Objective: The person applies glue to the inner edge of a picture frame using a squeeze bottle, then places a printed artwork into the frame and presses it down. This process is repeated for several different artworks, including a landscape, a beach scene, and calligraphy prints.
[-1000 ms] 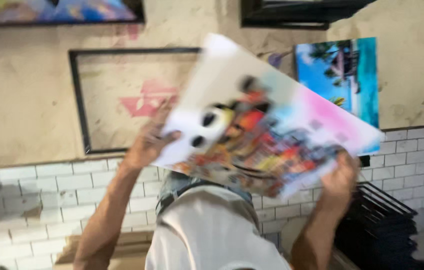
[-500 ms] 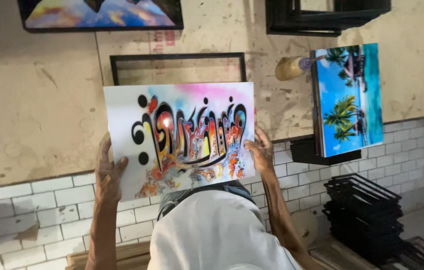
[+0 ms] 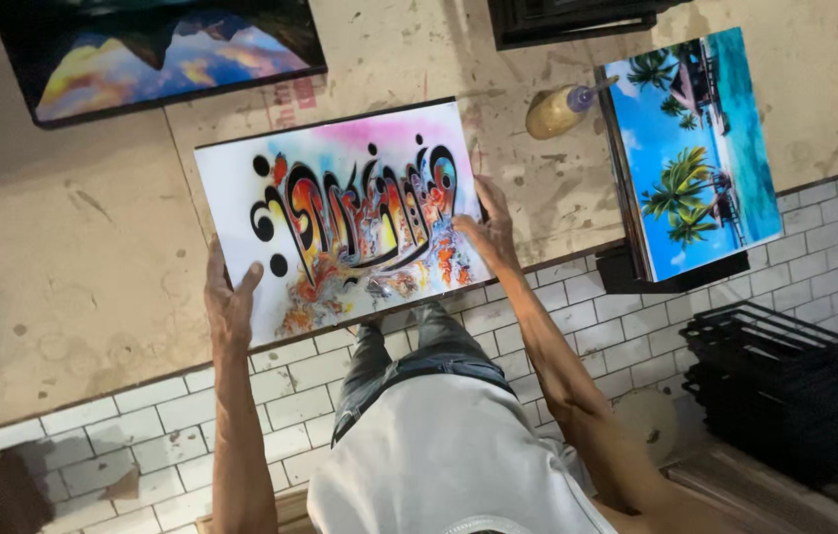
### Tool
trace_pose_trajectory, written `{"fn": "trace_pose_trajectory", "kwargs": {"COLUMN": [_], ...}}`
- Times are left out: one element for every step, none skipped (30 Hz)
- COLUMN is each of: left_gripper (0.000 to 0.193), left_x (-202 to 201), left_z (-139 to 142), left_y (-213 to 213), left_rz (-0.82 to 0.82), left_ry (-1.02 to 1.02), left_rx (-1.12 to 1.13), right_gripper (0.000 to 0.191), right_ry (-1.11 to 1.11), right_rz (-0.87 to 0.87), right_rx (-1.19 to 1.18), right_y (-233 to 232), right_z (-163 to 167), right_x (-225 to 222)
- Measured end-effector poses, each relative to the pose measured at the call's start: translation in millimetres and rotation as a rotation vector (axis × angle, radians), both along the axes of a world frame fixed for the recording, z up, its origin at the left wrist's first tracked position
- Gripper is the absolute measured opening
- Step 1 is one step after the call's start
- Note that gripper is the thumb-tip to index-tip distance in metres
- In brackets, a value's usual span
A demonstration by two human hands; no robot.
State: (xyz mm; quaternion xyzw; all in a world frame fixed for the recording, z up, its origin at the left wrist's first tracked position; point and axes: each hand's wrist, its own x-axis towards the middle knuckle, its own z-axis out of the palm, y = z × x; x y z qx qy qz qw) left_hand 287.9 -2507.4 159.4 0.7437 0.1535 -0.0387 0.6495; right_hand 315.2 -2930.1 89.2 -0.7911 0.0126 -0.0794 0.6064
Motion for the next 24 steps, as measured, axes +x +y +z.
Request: {"fn": "trace_pose_trajectory", "kwargs": {"left_gripper": [0.075, 0.076, 0.077, 0.078, 0.079, 0.081, 0.082, 0.084, 0.085, 0.087, 0.088, 0.089, 0.09, 0.088, 0.087, 0.086, 0.084, 0.082, 0.08, 0.08, 0.081, 0.081, 0.075, 0.069], "left_x": [1.0, 1.7, 2.1, 2.5, 2.9, 4.2, 5.2, 7.0, 8.5, 9.7, 10.2, 10.6, 10.5, 9.6, 8.8, 8.1, 6.8, 4.3, 1.9, 0.7, -1.4, -3.7, -4.6, -5.5], "left_z": [0.8, 1.8, 2.4, 2.5, 1.9, 0.3, -2.2, -5.4, -9.2, -13.6, -18.3, -23.2, -28.2, -33.5, -38.9, -44.3, -50.2, -56.2, -62.4, -69.6, -76.4, -82.1, -87.4, -91.6], "left_y": [-1.8, -3.2, -4.5, -4.8, -4.8, -4.8, -4.4, -3.6, -2.8, -2.0, -1.4, -0.6, 0.2, 0.4, 1.0, 2.2, 2.9, 4.0, 6.0, 5.8, 6.8, 10.1, 13.8, 18.0], "left_rz": [0.007, 0.006, 0.007, 0.005, 0.007, 0.012, 0.02, 0.015, 0.009, 0.003, 0.006, 0.008, 0.007, 0.013, 0.017, 0.021, 0.016, 0.011, 0.007, 0.033, 0.067, 0.113, 0.092, 0.071], "left_ry": [0.053, 0.042, 0.033, 0.024, 0.036, 0.044, 0.054, 0.053, 0.055, 0.057, 0.054, 0.05, 0.045, 0.027, 0.008, -0.014, -0.02, -0.026, -0.032, -0.066, -0.098, -0.134, -0.179, -0.21], "left_rx": [-0.023, -0.022, -0.019, -0.017, -0.008, 0.0, 0.006, 0.048, 0.09, 0.133, 0.163, 0.192, 0.221, 0.218, 0.216, 0.213, 0.214, 0.215, 0.218, 0.166, 0.12, 0.078, 0.32, 0.561], "right_gripper": [0.078, 0.078, 0.077, 0.077, 0.077, 0.077, 0.078, 0.078, 0.078, 0.078, 0.078, 0.079, 0.08, 0.081, 0.082, 0.081, 0.08, 0.079, 0.076, 0.072, 0.069, 0.064, 0.058, 0.052], "right_ry": [0.052, 0.105, 0.161, 0.108, 0.054, -0.004, 0.01, 0.025, 0.042, -0.011, -0.065, -0.121, -0.083, -0.045, -0.007, -0.05, -0.093, -0.136, -0.09, -0.046, 0.0, 0.05, 0.096, 0.227], "right_rz": [-0.019, -0.036, -0.051, -0.044, -0.034, -0.022, -0.038, -0.052, -0.066, -0.032, 0.004, 0.04, 0.038, 0.036, 0.033, 0.038, 0.045, 0.054, 0.025, 0.001, -0.014, -0.029, -0.035, -0.068], "right_rx": [-0.057, -0.112, -0.166, -0.218, -0.271, -0.324, -0.341, -0.358, -0.374, -0.405, -0.435, -0.464, -0.439, -0.416, -0.392, -0.431, -0.471, -0.512, -0.47, -0.425, -0.375, -0.372, -0.371, -0.361], "right_y": [-0.6, -0.9, -1.0, -1.5, -1.9, -2.4, -2.8, -3.1, -3.4, -3.7, -4.3, -4.6, -4.8, -5.6, -6.6, -8.0, -10.0, -13.1, -16.0, -19.1, -21.4, -25.0, -29.1, -31.4], "right_z": [-2.4, -4.7, -6.9, -8.8, -10.8, -12.8, -14.7, -16.7, -18.5, -20.3, -21.8, -23.2, -24.2, -24.9, -25.1, -24.5, -23.2, -21.0, -18.5, -15.3, -12.4, -8.8, -5.5, -3.2], "right_x": [1.9, 3.6, 4.4, 4.8, 5.1, 5.6, 5.4, 5.5, 5.3, 5.2, 5.4, 5.4, 5.2, 5.5, 5.2, 3.4, 1.0, -2.7, -7.3, -12.8, -18.9, -24.3, -27.6, -29.7]}}
